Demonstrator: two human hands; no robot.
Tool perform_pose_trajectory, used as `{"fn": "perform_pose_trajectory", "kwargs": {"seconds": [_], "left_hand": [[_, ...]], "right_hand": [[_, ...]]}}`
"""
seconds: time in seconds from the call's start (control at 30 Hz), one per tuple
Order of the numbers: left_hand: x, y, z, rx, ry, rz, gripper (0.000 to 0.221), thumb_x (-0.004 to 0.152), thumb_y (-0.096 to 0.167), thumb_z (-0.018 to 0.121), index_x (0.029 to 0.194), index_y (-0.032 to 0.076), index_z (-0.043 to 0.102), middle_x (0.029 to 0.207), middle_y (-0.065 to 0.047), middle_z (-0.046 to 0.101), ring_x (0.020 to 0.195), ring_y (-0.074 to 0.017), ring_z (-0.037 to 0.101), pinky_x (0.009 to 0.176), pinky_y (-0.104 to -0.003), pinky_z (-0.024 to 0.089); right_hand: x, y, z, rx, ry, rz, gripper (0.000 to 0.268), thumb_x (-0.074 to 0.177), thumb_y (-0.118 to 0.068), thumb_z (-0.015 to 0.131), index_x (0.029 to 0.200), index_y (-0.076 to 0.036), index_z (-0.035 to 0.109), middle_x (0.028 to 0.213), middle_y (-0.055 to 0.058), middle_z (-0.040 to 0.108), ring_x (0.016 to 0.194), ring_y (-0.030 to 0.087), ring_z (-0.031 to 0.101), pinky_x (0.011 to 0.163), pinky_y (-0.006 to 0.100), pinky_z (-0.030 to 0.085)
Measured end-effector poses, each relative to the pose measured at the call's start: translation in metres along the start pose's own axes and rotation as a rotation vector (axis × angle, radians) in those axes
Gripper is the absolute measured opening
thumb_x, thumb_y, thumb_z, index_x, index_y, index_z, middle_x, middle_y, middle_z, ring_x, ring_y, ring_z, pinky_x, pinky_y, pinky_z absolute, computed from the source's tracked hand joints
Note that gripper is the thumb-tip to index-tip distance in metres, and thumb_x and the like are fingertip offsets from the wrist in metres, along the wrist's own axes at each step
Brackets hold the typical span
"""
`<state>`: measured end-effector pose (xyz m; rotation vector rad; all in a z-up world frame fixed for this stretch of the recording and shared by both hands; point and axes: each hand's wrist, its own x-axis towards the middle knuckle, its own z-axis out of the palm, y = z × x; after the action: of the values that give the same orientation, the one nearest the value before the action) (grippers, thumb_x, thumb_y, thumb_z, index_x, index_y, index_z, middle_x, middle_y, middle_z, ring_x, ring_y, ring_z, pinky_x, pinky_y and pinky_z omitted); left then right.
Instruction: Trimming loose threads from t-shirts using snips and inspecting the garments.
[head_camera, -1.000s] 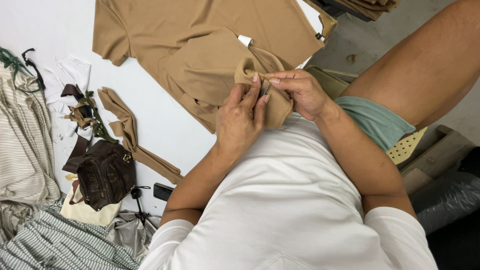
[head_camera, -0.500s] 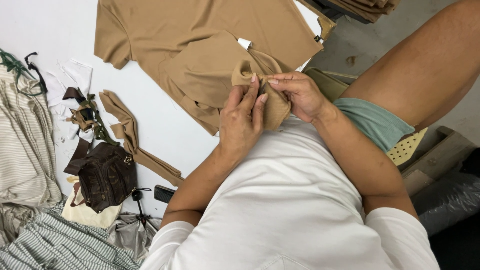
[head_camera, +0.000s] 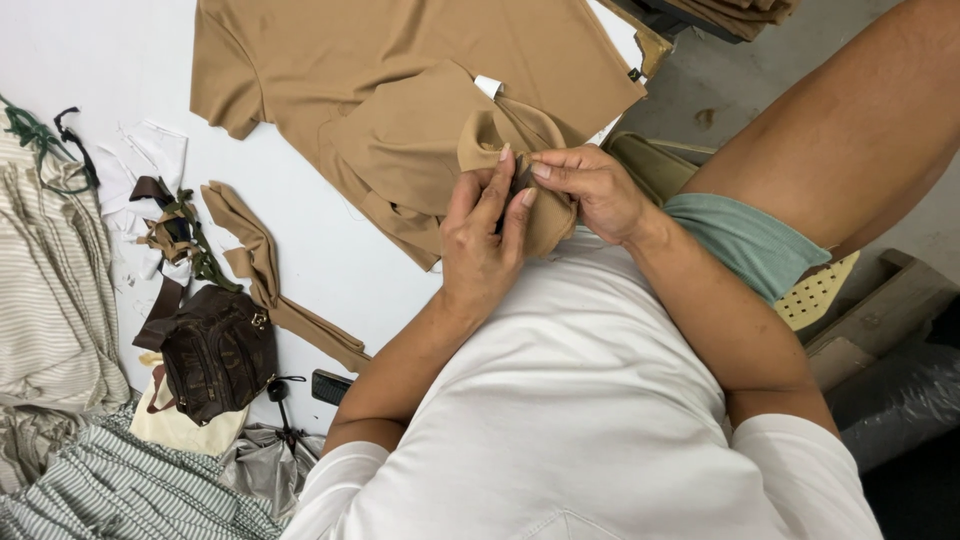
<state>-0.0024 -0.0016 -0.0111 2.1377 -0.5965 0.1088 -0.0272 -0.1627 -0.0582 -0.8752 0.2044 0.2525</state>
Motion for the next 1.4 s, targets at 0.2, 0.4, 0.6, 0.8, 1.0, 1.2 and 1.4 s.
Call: {"fn": "perform_pose_trajectory", "kwargs": {"seconds": [0.2, 0.4, 0.6, 0.8, 1.0, 1.2, 1.4], "left_hand": [[0.004, 0.001, -0.011, 0.068, -0.063, 0.000, 0.044, 0.097, 0.021, 0.077, 0.137, 0.011, 0.065, 0.100, -0.009, 0.067, 0.077, -0.0277, 0.073, 0.063, -0.036, 0.060], [0.002, 0.002, -0.015, 0.055, -0.059, -0.022, 0.041, 0.096, 0.019, 0.077, 0.135, 0.012, 0.067, 0.099, -0.008, 0.069, 0.072, -0.0259, 0.073, 0.060, -0.033, 0.059], [0.004, 0.005, -0.019, 0.079, -0.065, -0.023, 0.040, 0.095, 0.021, 0.077, 0.133, 0.014, 0.069, 0.098, -0.007, 0.070, 0.070, -0.0251, 0.072, 0.058, -0.033, 0.059], [0.002, 0.001, -0.014, 0.041, -0.049, -0.040, 0.039, 0.096, 0.020, 0.077, 0.133, 0.012, 0.069, 0.099, -0.008, 0.070, 0.073, -0.0259, 0.074, 0.059, -0.033, 0.059], [-0.002, 0.000, -0.010, -0.040, -0.032, -0.050, 0.040, 0.099, 0.016, 0.072, 0.138, 0.010, 0.065, 0.103, -0.010, 0.069, 0.081, -0.0280, 0.074, 0.066, -0.034, 0.060], [-0.002, 0.002, -0.011, -0.103, -0.004, -0.015, 0.043, 0.098, 0.012, 0.073, 0.139, 0.005, 0.062, 0.106, -0.017, 0.067, 0.092, -0.0371, 0.073, 0.077, -0.040, 0.061], [0.011, 0.007, -0.009, -0.086, 0.071, 0.068, 0.036, 0.090, 0.018, 0.079, 0.122, 0.003, 0.074, 0.095, -0.013, 0.069, 0.079, -0.0348, 0.075, 0.064, -0.037, 0.061]], "right_hand": [[-0.003, 0.002, -0.001, -0.150, -0.020, -0.084, 0.031, 0.101, -0.012, 0.057, 0.123, 0.006, 0.070, 0.110, 0.015, 0.075, 0.106, 0.015, 0.062, 0.099, 0.036, 0.052], [-0.005, -0.023, 0.021, -0.129, -0.019, -0.091, 0.032, 0.101, -0.014, 0.057, 0.123, 0.004, 0.070, 0.110, 0.015, 0.075, 0.105, 0.016, 0.064, 0.101, 0.037, 0.052], [-0.003, -0.028, 0.022, -0.136, -0.035, -0.071, 0.033, 0.101, -0.016, 0.057, 0.125, 0.003, 0.070, 0.111, 0.015, 0.075, 0.106, 0.016, 0.065, 0.103, 0.037, 0.051], [-0.002, -0.024, 0.022, -0.155, -0.048, -0.066, 0.032, 0.101, -0.015, 0.056, 0.123, 0.003, 0.071, 0.110, 0.015, 0.075, 0.108, 0.016, 0.064, 0.103, 0.036, 0.051], [-0.005, -0.019, 0.017, -0.160, -0.038, -0.059, 0.033, 0.102, -0.016, 0.056, 0.124, 0.003, 0.070, 0.113, 0.014, 0.075, 0.107, 0.014, 0.064, 0.100, 0.035, 0.052], [0.009, 0.025, -0.023, -0.348, -0.055, -0.132, 0.033, 0.102, -0.013, 0.057, 0.127, 0.007, 0.067, 0.112, 0.021, 0.072, 0.111, 0.022, 0.064, 0.098, 0.041, 0.051], [0.027, 0.022, -0.055, -0.676, -0.109, -0.395, 0.017, 0.092, -0.003, 0.062, 0.102, 0.001, 0.075, 0.063, 0.003, 0.057, 0.072, 0.011, 0.053, 0.058, 0.028, 0.045]]}}
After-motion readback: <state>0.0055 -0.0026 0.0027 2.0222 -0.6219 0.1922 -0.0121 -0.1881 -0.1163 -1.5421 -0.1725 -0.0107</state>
